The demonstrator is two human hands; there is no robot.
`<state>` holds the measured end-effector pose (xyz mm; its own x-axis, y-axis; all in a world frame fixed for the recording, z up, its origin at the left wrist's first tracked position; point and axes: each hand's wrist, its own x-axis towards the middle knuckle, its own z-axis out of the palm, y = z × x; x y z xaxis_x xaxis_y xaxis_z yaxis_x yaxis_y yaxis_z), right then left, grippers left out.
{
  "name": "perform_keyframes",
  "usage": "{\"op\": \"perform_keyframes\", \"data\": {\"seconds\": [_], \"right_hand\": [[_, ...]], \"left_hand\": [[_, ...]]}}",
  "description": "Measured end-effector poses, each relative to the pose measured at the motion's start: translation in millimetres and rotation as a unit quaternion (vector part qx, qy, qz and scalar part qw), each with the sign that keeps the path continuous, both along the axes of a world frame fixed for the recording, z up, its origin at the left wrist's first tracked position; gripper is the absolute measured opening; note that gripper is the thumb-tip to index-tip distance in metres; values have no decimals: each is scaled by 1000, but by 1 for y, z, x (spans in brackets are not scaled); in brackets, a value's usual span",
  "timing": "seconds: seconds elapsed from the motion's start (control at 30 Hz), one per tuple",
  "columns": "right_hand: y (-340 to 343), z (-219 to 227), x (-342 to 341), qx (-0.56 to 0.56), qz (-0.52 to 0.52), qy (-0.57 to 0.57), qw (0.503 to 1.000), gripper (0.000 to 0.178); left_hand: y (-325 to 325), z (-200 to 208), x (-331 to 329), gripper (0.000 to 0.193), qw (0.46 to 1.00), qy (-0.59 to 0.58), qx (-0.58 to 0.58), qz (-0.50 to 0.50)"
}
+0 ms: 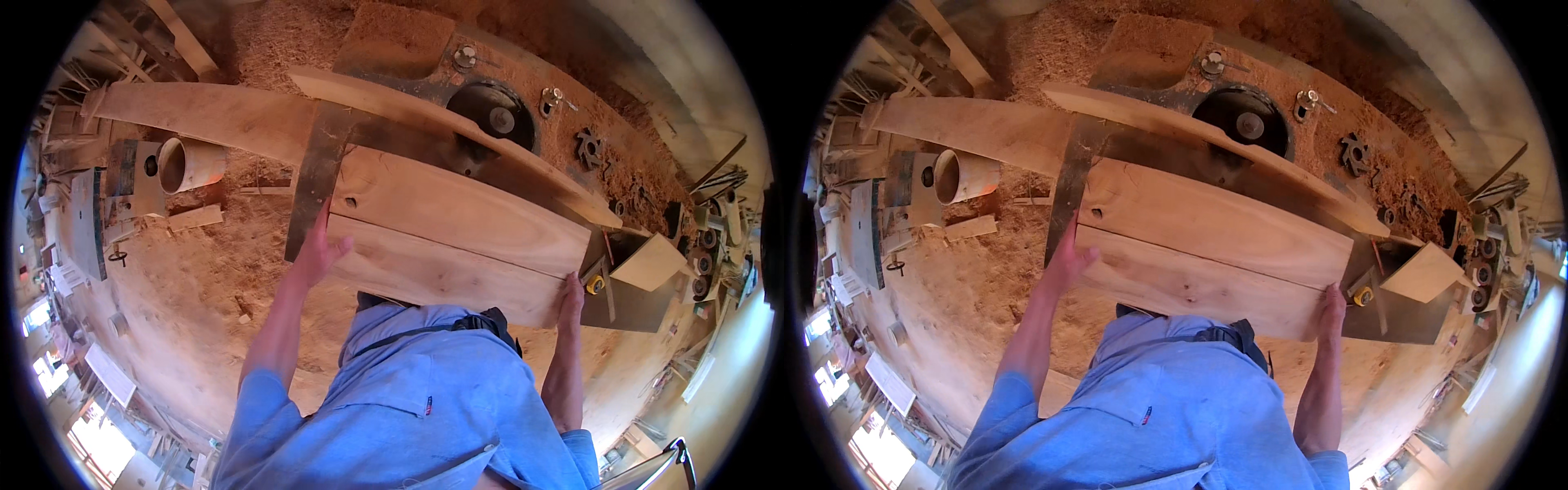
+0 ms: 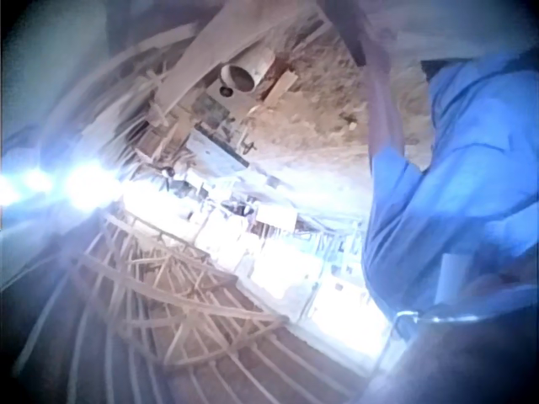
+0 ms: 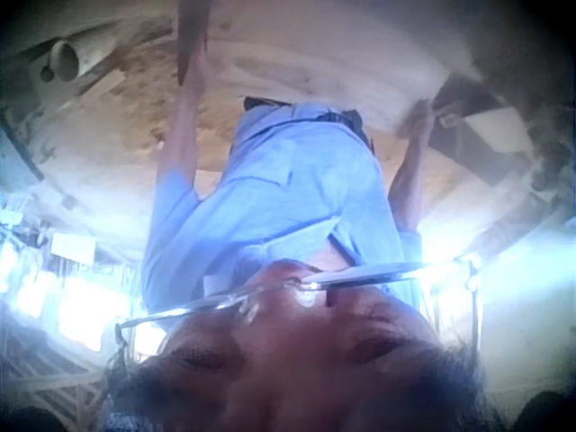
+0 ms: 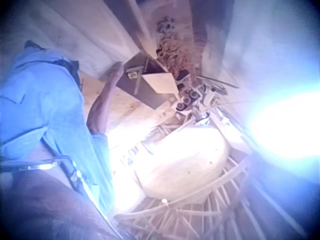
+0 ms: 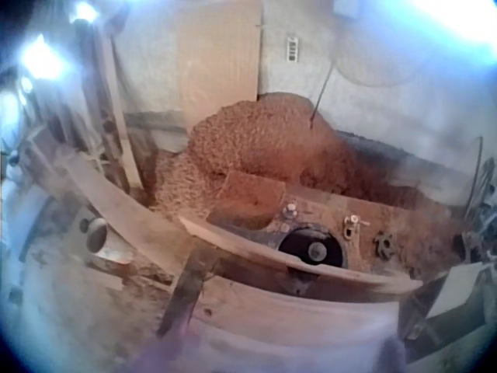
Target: The person handles several rectangular wooden planks on a workbench, stacking them and aligning their edges. They then use a tape measure and a pencil to measure and mark the planks.
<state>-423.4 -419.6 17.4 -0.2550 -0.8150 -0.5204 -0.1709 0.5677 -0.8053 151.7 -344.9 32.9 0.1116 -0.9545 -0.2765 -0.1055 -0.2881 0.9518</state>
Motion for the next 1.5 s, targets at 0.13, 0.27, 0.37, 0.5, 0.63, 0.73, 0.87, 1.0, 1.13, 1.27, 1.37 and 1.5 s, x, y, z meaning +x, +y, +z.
{"op": "perform_keyframes", "data": {"seconds": [0.13,0.27,0.37,0.5,0.63,0.73,0.87,1.0,1.13,1.27,1.37,1.5], "right_hand": [[-4,13,24,-28,-13,41,999,39],[-2,24,16,41,-29,44,998,41],[-2,43,46,34,-70,20,997,41],[0,28,27,35,-110,13,993,45],[-10,40,45,47,-104,49,992,46],[-8,38,48,51,-140,55,987,44],[-13,43,44,74,-149,56,984,48],[-12,42,37,58,-102,4,993,46],[-16,47,53,67,-103,40,992,47],[-18,44,56,72,-115,37,990,51],[-20,44,61,71,-127,52,988,52],[-17,39,48,58,-119,12,991,50]], "left_hand": [[7,1,-2,87,999,11,29,26],[2,15,-1,88,997,10,36,65],[6,8,-5,88,994,0,22,106],[9,9,-3,89,991,28,43,125],[8,6,-4,86,985,55,22,161],[5,9,-2,86,986,44,9,160],[3,2,-5,84,976,54,-13,213],[-1,4,2,79,980,-5,-30,196],[0,1,8,79,987,-71,-42,137],[1,2,7,75,986,-45,-31,157],[-1,5,9,72,985,-57,-39,156],[-5,13,14,69,988,-55,-9,144]]}}
